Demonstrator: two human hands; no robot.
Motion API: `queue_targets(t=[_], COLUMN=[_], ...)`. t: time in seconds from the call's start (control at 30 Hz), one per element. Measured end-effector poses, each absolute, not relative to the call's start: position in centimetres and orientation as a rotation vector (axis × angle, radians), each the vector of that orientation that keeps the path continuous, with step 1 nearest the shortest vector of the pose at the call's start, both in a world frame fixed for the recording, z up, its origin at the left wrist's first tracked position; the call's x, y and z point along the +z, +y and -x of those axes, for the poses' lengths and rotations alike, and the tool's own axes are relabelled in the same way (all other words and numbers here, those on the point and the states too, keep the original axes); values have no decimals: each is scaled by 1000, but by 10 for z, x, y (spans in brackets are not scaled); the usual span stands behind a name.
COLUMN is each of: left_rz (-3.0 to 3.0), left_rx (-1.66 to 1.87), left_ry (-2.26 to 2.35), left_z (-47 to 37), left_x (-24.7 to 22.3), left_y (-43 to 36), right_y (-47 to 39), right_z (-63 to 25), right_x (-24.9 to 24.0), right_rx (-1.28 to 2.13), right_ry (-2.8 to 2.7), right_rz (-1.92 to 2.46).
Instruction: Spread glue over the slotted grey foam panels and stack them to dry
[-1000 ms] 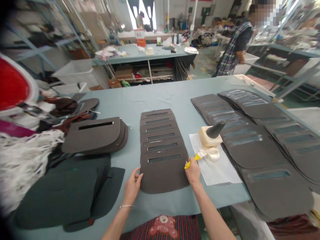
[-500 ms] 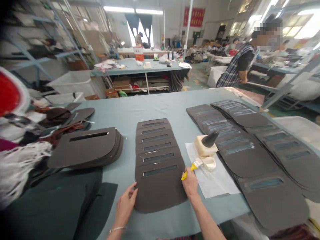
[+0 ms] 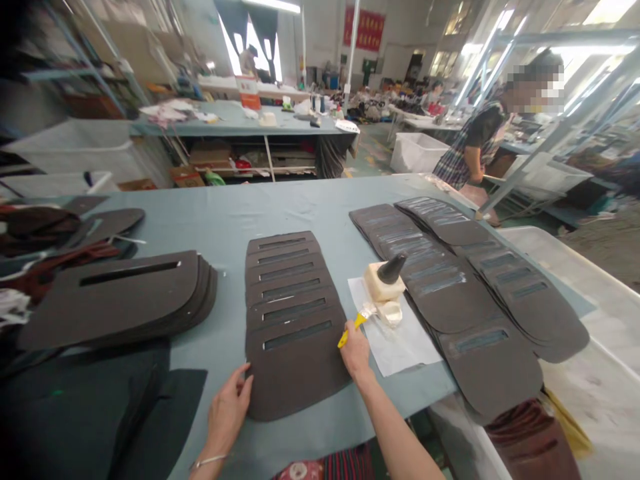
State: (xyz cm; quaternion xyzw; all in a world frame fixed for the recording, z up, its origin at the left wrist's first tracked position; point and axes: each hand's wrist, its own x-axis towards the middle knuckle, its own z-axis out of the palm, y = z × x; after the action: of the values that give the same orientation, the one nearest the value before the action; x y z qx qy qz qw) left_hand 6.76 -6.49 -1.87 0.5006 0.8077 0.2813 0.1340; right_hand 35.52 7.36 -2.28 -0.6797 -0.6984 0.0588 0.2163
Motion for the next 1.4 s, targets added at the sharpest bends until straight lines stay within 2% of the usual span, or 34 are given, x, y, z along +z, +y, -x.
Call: queue_targets(t=[0.57, 1.1, 1.4], left_rz=[-1353, -1362, -1344], left_rx=[766, 886, 764], left_ry=[2335, 2331, 2365], left_z=[-69, -70, -69], left_x=[-12, -15, -10], left_y=[-67, -68, -67], right_y=[71, 73, 73], right_z=[-355, -355, -353], right_x=[-18, -21, -17], right_rx=[234, 151, 251], right_ry=[-1909, -1950, -1953], right_rz=[1864, 1941, 1869])
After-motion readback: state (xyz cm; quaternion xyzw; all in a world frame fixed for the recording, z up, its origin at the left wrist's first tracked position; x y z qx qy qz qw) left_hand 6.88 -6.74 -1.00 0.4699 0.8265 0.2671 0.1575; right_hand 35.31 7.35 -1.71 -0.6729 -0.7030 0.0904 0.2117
